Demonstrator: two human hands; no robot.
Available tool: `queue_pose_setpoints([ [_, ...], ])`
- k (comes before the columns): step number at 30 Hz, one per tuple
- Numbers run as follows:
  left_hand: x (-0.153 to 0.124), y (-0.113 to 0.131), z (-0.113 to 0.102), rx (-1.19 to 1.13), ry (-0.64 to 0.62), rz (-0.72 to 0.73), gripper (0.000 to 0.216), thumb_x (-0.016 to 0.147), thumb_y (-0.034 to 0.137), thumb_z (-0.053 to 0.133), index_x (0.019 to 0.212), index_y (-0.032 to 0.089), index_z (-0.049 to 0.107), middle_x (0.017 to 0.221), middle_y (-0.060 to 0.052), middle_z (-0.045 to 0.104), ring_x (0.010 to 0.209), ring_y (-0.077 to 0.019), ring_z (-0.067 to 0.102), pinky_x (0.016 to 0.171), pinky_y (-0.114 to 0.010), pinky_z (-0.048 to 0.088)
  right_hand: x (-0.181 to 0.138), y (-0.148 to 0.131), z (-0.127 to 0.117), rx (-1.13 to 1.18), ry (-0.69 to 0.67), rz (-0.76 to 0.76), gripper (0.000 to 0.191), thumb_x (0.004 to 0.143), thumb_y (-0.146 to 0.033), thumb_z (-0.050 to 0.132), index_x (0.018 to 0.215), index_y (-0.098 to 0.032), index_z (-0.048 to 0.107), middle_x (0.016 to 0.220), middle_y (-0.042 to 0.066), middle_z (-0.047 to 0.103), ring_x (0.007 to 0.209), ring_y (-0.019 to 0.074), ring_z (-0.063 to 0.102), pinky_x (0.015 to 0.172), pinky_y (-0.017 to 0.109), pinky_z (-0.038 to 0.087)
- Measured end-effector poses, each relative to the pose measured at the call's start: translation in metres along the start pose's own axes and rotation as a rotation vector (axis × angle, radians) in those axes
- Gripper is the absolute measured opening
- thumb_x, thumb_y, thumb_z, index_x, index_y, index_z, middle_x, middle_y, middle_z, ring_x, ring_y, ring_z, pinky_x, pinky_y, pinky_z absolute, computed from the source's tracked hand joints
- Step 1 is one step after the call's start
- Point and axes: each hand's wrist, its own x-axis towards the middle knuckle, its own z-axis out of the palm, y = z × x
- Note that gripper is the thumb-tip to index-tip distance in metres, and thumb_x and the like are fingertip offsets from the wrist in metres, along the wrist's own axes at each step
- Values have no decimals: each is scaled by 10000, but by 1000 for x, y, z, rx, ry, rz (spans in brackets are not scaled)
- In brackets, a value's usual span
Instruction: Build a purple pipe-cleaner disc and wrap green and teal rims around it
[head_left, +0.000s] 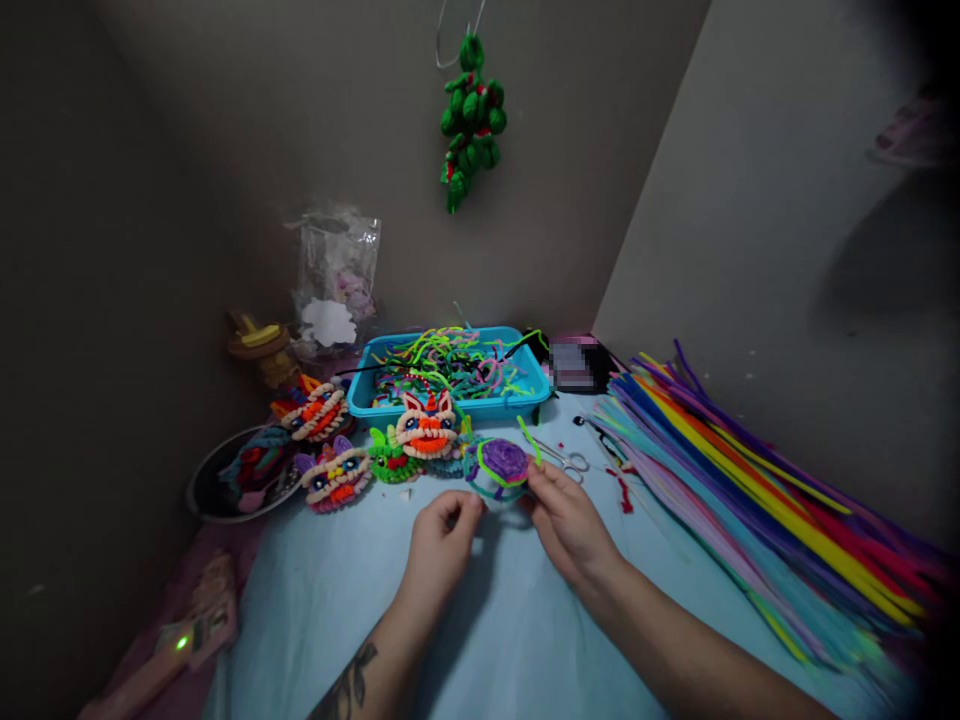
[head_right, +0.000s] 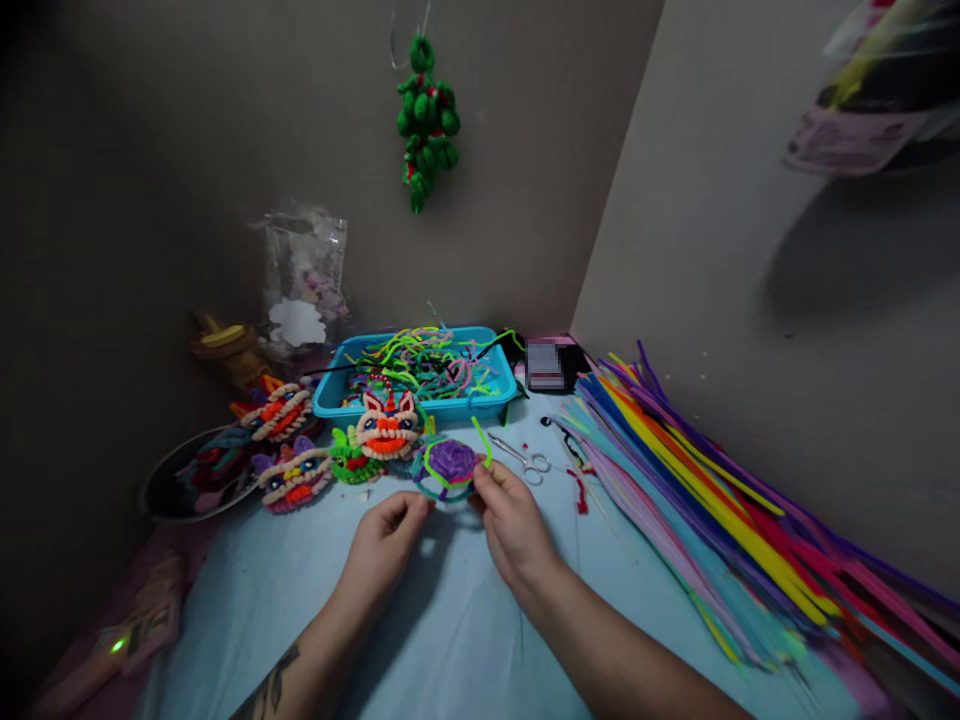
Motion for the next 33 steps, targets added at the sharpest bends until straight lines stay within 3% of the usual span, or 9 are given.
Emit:
queue_pose_setpoints([
  [5,0,4,-3,-199,211,28,319,698,332,695,963,184,594,790,-13,640,663,-132,582,578,-221,448,-3,-4,6,-14,-25,-15,214,711,-439,729,766,-235,695,847,19,707,855,204,608,791,331,429],
  [7,0,5,-3,-325,179,-7,362,697,347,716,993,180,593,823,-21,654,695,-125,589,610,-214,447,-4,-5,8,-5,-39,-12,212,707,-431,736,778,-234,706,857,20,709,877,204,608,836,337,423],
  [9,1,4,-4,-489,117,-107,431,684,345,745,1043,170,582,732,5,648,627,-103,572,594,-202,431,-4,-5,8,-1,-58,-4,198,714,-422,733,769,-233,708,841,18,709,882,200,607,861,338,416],
  [13,3,3,-6,-739,32,-236,531,618,253,814,1084,155,580,709,12,663,634,-96,596,641,-202,447,-4,-3,6,-2,-80,25,184,722,-409,730,763,-231,708,827,21,705,877,201,601,863,343,420],
  [21,3,7,-6,-883,-136,-296,504,591,201,839,1039,138,620,876,-61,707,769,-139,642,740,-233,479,-3,-2,7,-23,-70,29,222,706,-426,733,779,-220,698,859,36,693,899,216,599,876,355,435],
  [24,4,6,-6,-876,-164,-295,511,595,210,836,1041,127,601,891,-64,687,792,-141,632,754,-240,477,-3,-1,6,-91,-56,-28,255,708,-460,719,748,-210,686,954,50,670,1005,234,568,911,364,426],
  [27,5,3,-7,-732,-1,-234,500,621,245,817,1045,152,568,774,0,640,651,-93,578,625,-197,447,-1,0,1,-237,-21,-147,287,738,-496,680,720,-209,688,1047,64,622,1100,250,509,973,385,386],
  [30,3,3,-7,-479,209,-84,397,687,284,758,1011,182,553,714,46,576,583,-74,515,543,-177,401,1,-1,-5,-401,29,-282,296,780,-509,632,744,-223,702,1070,69,584,1120,249,478,1021,405,332],
  [33,-2,6,-5,-229,243,94,266,752,279,681,981,193,578,755,24,600,648,-103,545,579,-200,425,1,-3,-7,-499,66,-350,290,801,-497,613,756,-226,706,1079,75,568,1147,257,452,1040,420,301],
])
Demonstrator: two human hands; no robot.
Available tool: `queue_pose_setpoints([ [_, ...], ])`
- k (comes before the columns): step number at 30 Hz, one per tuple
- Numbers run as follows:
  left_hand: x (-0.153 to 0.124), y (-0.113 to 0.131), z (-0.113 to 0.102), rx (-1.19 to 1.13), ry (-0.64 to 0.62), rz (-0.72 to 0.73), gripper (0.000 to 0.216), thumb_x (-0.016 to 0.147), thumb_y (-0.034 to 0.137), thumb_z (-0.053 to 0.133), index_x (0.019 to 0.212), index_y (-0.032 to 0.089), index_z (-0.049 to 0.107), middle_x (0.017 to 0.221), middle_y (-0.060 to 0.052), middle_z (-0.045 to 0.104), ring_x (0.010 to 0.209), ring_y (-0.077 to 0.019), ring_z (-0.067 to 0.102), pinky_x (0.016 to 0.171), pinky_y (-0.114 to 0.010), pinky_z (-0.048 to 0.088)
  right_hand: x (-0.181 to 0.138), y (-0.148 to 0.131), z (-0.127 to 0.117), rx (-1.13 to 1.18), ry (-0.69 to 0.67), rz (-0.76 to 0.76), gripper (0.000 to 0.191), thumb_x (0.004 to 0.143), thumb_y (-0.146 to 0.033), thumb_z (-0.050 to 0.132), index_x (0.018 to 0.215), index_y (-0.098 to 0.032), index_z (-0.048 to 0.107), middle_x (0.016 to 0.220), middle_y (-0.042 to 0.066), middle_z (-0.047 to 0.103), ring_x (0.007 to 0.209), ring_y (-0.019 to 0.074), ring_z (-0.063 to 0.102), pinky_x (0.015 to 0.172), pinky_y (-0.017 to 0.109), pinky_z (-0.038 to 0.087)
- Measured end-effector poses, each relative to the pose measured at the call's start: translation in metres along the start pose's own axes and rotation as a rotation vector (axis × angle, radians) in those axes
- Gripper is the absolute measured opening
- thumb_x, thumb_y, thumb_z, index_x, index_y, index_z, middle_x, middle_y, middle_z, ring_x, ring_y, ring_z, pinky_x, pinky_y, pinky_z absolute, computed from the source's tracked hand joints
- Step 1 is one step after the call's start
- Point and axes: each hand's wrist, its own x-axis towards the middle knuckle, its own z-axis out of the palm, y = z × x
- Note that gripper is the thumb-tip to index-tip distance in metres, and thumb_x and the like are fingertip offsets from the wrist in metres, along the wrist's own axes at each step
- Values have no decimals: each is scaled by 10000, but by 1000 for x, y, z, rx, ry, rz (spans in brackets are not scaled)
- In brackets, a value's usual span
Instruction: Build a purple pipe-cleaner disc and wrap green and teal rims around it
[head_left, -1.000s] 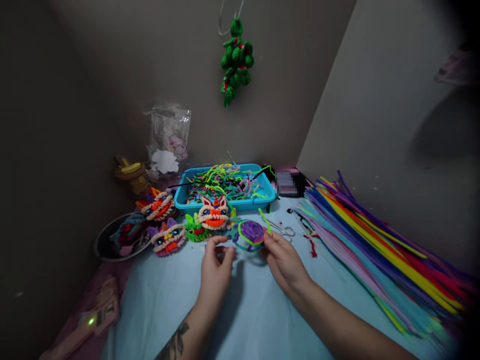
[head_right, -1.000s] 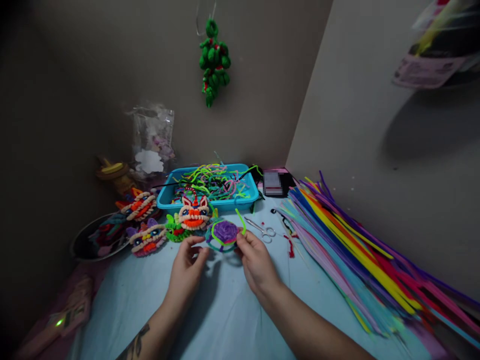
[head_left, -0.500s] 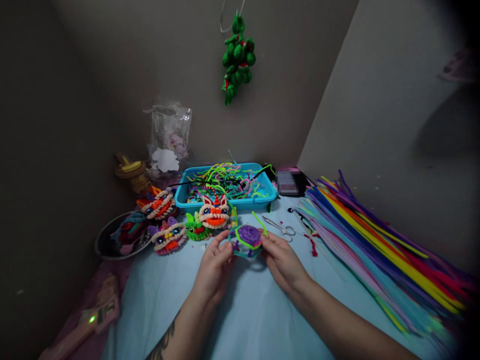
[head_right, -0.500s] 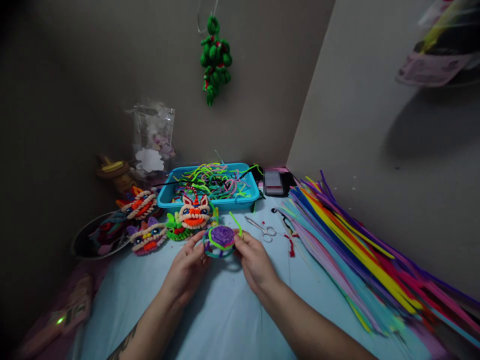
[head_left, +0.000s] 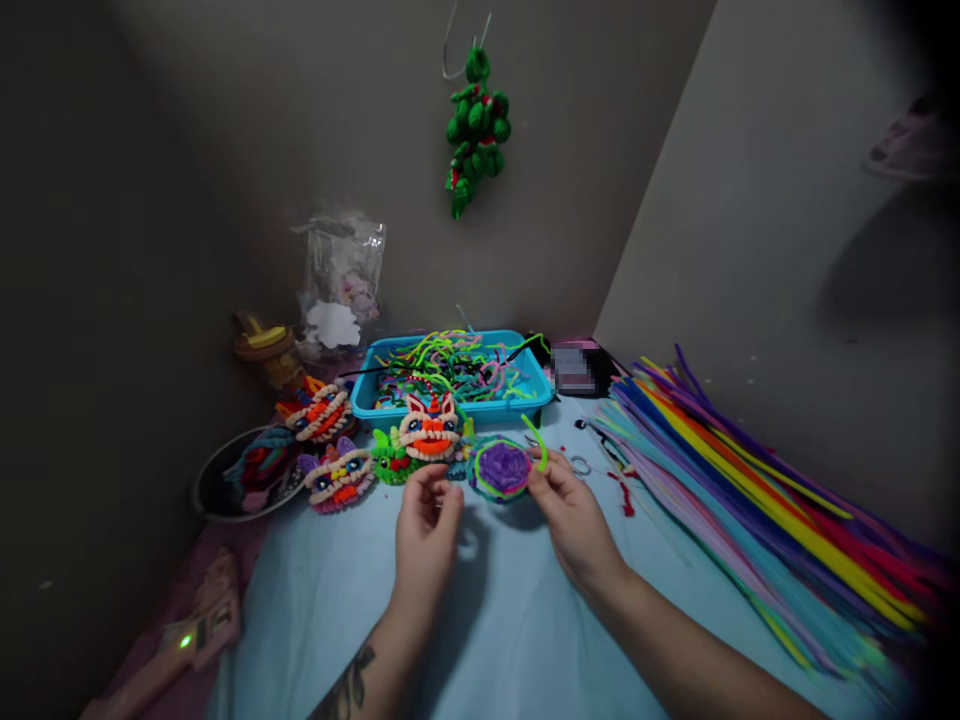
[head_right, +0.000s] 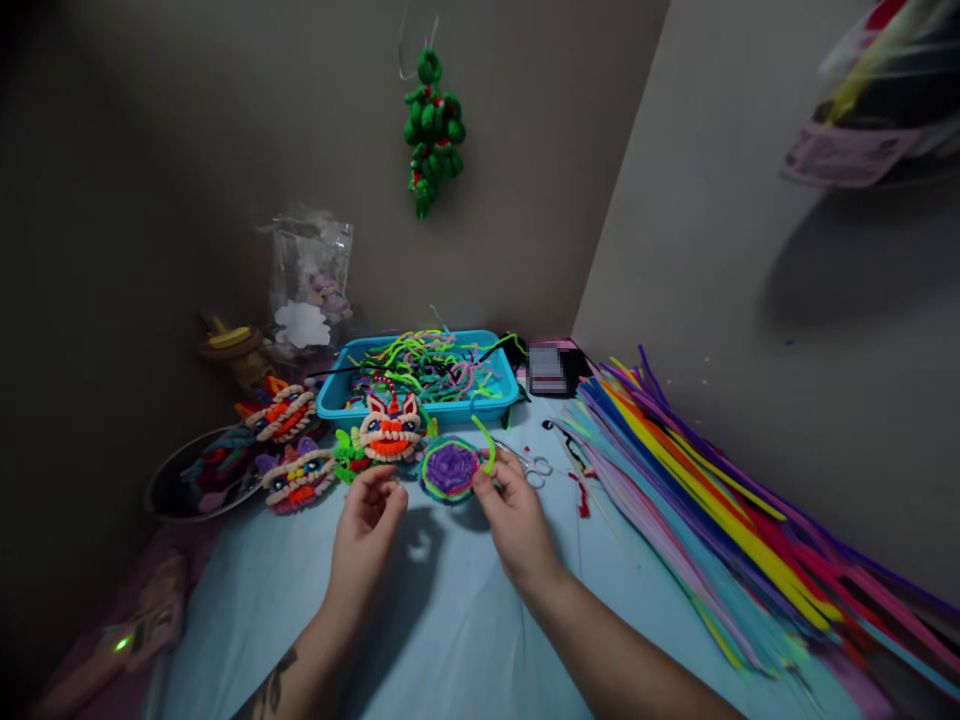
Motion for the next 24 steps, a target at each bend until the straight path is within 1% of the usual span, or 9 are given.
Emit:
queue_pose_setpoints([
  [1,-2,1,0,89,-31,67,258,762,265,665,1001,195,594,795,4,628,682,-117,561,590,-210,430,0,0,0,-16,2,-5,293,806,-496,606,756,-225,705,1075,77,567,1143,260,453,1033,423,306],
  [3,-6,1,0,262,-105,192,313,767,236,653,1076,200,621,901,-39,680,753,-147,586,611,-229,437,-1,-2,1,-37,-13,-6,303,817,-495,588,756,-220,700,1050,78,571,1105,258,475,1006,418,332],
  [5,-8,-1,0,378,-165,275,379,773,223,648,1151,210,627,981,-65,701,776,-161,595,629,-243,446,-2,-2,2,-51,-41,-5,304,830,-484,572,750,-215,688,1026,73,569,1063,244,495,982,395,353],
  [8,-9,-4,0,434,-238,293,376,797,234,628,1172,210,650,944,-75,724,690,-153,593,614,-251,460,-5,-2,4,-55,-86,18,306,840,-465,564,725,-202,673,1036,71,549,1041,229,508,956,361,378],
  [11,-10,-3,0,429,-278,298,328,787,234,641,1108,198,697,896,-79,741,634,-148,592,595,-251,471,-7,-1,5,-35,-127,48,302,832,-454,579,706,-195,670,1062,74,534,1047,229,513,948,352,393],
  [15,-12,0,1,418,-257,326,275,785,241,648,1044,200,731,929,-84,747,598,-138,586,581,-244,474,-9,0,7,11,-162,109,308,810,-480,600,722,-197,686,1081,76,520,1081,233,502,971,351,385],
  [18,-12,0,1,423,-217,327,245,780,260,654,996,196,749,855,-76,747,563,-132,569,573,-242,469,-10,-2,9,36,-185,144,321,794,-504,609,744,-201,703,1080,76,518,1090,233,496,991,357,368],
  [21,-11,1,0,417,-155,260,247,763,288,667,967,181,757,733,-54,720,530,-125,534,549,-238,454,-10,-6,9,50,-203,143,330,791,-516,606,741,-203,700,1063,75,526,1086,235,494,969,358,380],
  [24,-8,4,0,373,-83,155,290,739,324,683,970,163,757,592,-11,639,497,-112,474,506,-225,416,-7,-6,8,26,-164,128,334,784,-514,606,701,-196,663,1043,73,543,1063,239,503,934,359,391],
])
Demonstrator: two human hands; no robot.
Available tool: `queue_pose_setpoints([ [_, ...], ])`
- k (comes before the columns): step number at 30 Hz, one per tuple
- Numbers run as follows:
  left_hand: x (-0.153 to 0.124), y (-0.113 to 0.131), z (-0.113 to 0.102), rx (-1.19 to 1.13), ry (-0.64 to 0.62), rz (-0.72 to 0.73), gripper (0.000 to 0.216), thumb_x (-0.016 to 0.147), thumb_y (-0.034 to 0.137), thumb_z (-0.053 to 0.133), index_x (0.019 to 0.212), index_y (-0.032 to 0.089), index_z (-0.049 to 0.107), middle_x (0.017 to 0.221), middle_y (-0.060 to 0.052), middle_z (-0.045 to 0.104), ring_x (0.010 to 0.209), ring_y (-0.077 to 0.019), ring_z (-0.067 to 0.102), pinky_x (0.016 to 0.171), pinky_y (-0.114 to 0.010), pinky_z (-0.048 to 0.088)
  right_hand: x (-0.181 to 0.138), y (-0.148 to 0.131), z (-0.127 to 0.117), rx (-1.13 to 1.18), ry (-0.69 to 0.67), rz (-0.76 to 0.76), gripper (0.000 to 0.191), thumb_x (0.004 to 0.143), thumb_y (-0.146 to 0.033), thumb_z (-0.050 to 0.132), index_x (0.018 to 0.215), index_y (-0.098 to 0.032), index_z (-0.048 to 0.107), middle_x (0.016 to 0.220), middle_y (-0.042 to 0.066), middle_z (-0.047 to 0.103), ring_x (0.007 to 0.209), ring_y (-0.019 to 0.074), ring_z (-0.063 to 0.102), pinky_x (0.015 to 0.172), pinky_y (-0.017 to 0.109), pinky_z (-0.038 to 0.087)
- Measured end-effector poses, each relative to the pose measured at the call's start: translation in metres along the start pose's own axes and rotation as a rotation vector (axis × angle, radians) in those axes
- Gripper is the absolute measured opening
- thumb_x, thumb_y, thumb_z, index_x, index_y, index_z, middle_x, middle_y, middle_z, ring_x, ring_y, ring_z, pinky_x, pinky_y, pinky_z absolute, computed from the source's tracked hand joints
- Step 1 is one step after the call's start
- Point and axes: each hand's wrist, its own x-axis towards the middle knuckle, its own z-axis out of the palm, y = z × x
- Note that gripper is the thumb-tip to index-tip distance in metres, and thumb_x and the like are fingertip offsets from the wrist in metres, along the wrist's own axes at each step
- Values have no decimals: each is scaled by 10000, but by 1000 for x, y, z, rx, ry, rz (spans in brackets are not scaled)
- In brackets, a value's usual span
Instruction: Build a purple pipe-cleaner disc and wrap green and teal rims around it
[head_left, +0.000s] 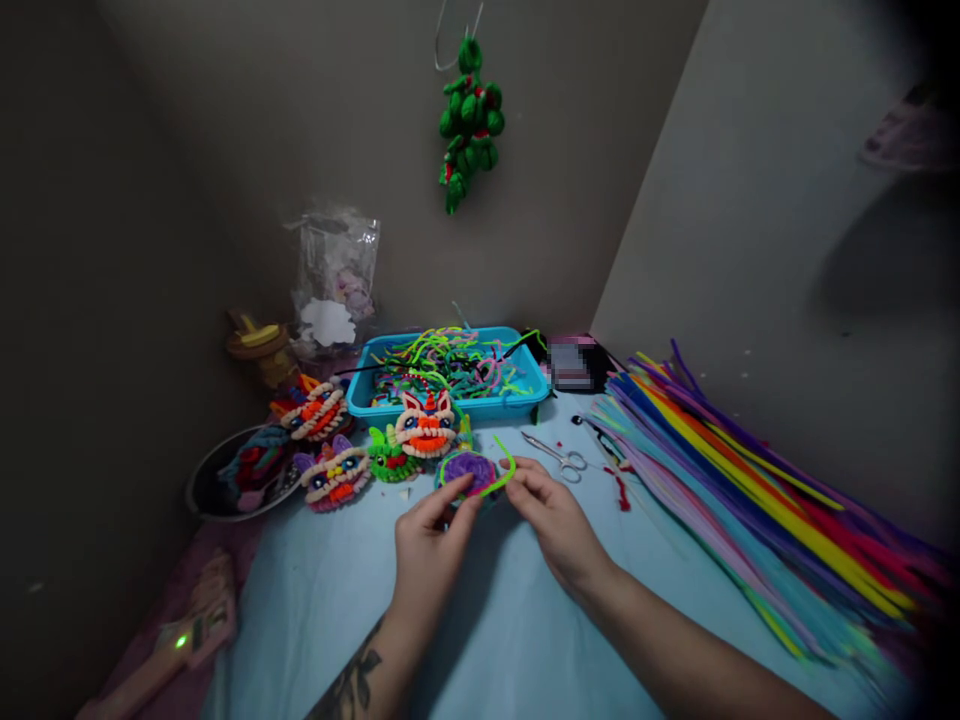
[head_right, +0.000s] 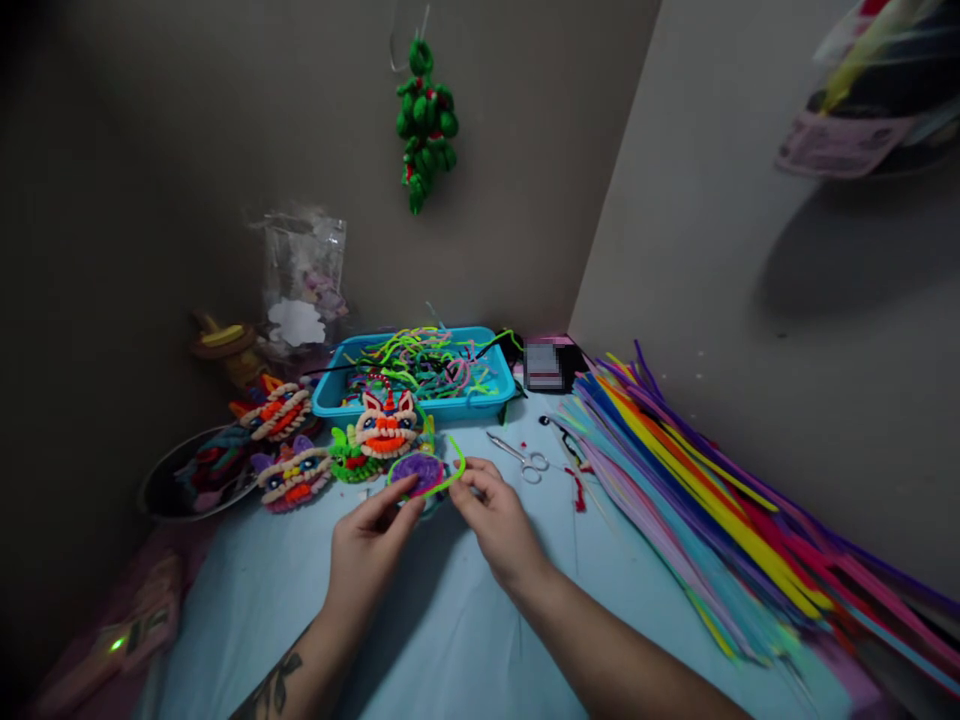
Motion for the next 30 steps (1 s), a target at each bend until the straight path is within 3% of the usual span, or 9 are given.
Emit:
queue_pose_setpoints([
  [5,5,6,-2,-109,37,-157,361,674,363,727,950,132,762,457,49,472,447,-81,367,442,-206,333,6,6,-7,-41,121,-16,211,751,-387,644,855,-216,577,901,36,579,826,193,557,739,314,451],
  [9,6,2,-1,-217,-3,-228,388,638,356,756,955,132,758,541,11,588,501,-97,471,481,-207,384,7,4,-12,-273,133,-187,199,768,-222,589,967,-224,580,895,29,582,797,178,555,723,304,450],
  [13,7,-7,0,-345,-55,-272,388,629,338,775,959,135,754,670,-30,684,606,-133,577,566,-225,450,6,-3,-14,-425,78,-314,155,771,-151,539,862,-217,645,879,43,583,798,181,555,694,301,452],
  [21,9,-6,-1,-336,-72,-292,384,636,317,779,965,122,750,732,-56,724,627,-148,611,612,-248,475,9,-4,-17,-390,131,-314,101,755,-198,586,761,-226,683,839,49,615,833,206,592,692,319,484],
  [30,10,-8,-1,-344,-73,-312,412,639,334,778,986,114,742,726,-65,737,605,-140,608,588,-235,466,6,-5,-18,-202,79,-265,60,766,-246,644,774,-219,698,780,32,661,756,179,618,685,301,499],
])
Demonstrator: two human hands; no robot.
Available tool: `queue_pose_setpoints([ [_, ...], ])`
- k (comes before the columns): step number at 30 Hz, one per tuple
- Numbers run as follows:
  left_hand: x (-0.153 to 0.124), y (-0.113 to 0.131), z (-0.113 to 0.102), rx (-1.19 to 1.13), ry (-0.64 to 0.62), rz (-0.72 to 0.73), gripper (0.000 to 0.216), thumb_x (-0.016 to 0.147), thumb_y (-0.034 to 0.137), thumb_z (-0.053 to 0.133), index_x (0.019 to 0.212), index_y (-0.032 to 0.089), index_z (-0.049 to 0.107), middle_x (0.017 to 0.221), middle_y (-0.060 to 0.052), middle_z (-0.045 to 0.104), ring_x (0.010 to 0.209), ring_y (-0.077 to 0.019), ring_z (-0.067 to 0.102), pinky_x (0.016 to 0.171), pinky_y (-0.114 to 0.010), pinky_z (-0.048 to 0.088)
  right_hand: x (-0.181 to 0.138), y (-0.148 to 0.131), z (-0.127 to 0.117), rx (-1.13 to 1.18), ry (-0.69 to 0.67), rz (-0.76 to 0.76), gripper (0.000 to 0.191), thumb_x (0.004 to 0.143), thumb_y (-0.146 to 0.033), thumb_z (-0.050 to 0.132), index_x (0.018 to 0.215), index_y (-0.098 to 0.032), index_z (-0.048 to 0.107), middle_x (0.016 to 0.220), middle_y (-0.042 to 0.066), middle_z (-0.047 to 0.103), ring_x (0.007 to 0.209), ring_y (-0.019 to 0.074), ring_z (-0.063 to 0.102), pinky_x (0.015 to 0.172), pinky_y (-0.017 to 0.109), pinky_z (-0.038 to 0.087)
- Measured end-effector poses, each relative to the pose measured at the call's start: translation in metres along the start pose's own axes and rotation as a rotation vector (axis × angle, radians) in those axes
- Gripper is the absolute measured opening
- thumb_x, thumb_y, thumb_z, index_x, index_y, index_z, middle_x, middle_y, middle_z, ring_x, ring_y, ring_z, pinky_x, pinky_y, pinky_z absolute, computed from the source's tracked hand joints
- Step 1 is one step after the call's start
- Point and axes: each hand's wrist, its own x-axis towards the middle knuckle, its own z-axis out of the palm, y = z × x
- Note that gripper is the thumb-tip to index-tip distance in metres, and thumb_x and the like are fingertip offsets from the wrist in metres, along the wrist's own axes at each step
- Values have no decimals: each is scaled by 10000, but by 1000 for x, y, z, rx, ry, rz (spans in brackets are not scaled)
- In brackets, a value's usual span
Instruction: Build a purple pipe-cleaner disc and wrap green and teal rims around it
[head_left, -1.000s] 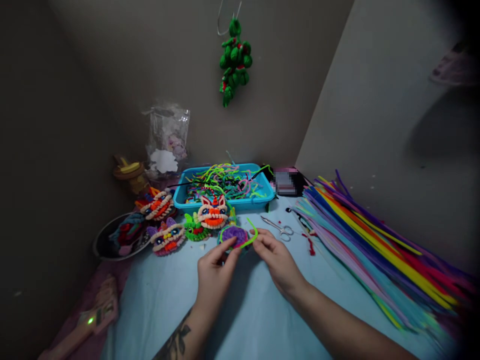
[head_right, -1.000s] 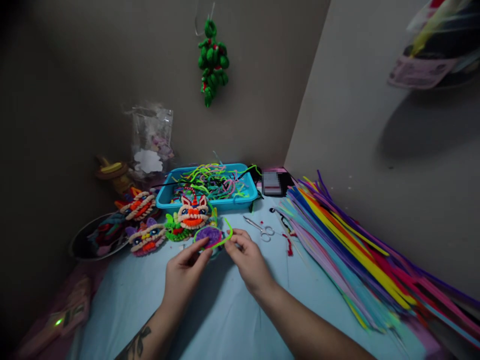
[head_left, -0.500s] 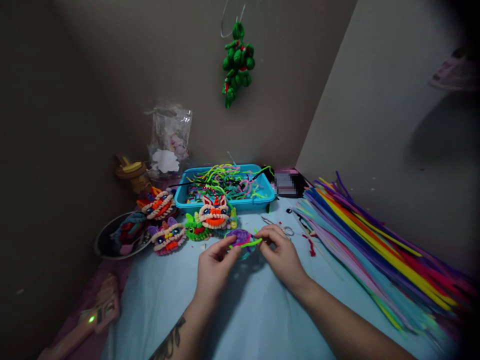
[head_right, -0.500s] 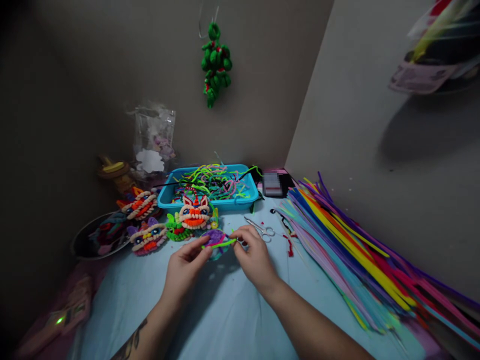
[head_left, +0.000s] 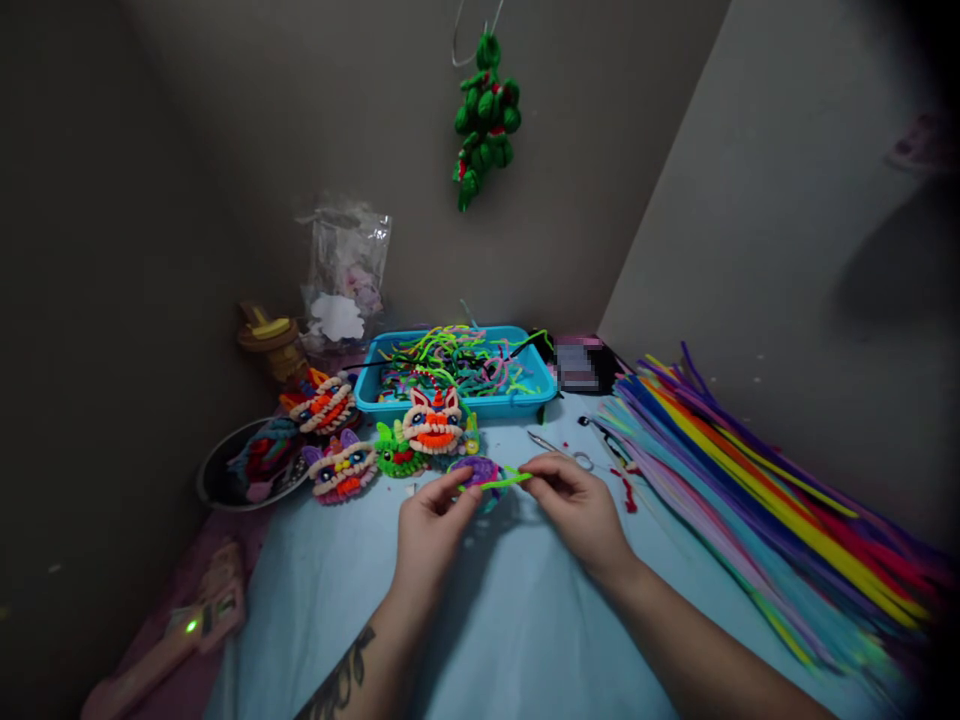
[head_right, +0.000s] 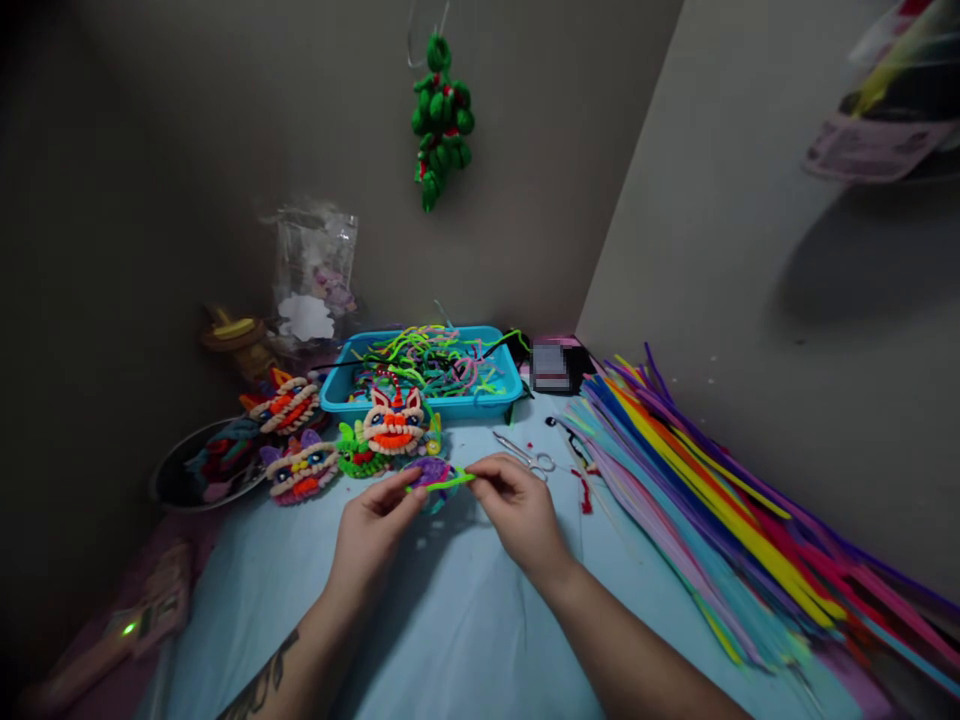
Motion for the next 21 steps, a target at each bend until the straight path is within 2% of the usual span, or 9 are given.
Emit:
queue_pose_setpoints([
  [7,2,-4,-1,-53,-37,-4,410,626,327,798,979,125,745,795,-78,751,651,-160,641,647,-261,494,0,-6,3,161,-29,212,178,670,-336,720,758,-189,671,690,25,661,628,158,606,588,272,496],
  [14,-2,3,4,-98,-102,-48,388,570,335,829,888,125,759,803,-92,757,662,-178,659,662,-282,508,3,-6,1,258,-80,305,193,654,-345,715,688,-193,602,621,-12,588,582,132,541,557,241,440],
  [18,-2,3,5,-140,-120,-55,386,537,338,841,855,135,759,811,-87,759,671,-180,665,671,-285,513,2,-8,4,282,-92,282,184,614,-339,746,630,-191,638,759,14,578,703,156,552,634,262,458],
  [21,-2,0,5,-144,-146,-62,379,538,338,841,846,134,757,791,-86,758,639,-169,659,633,-273,510,1,-8,6,299,-74,337,216,553,-342,784,571,-183,639,912,39,553,768,169,552,653,271,459],
])
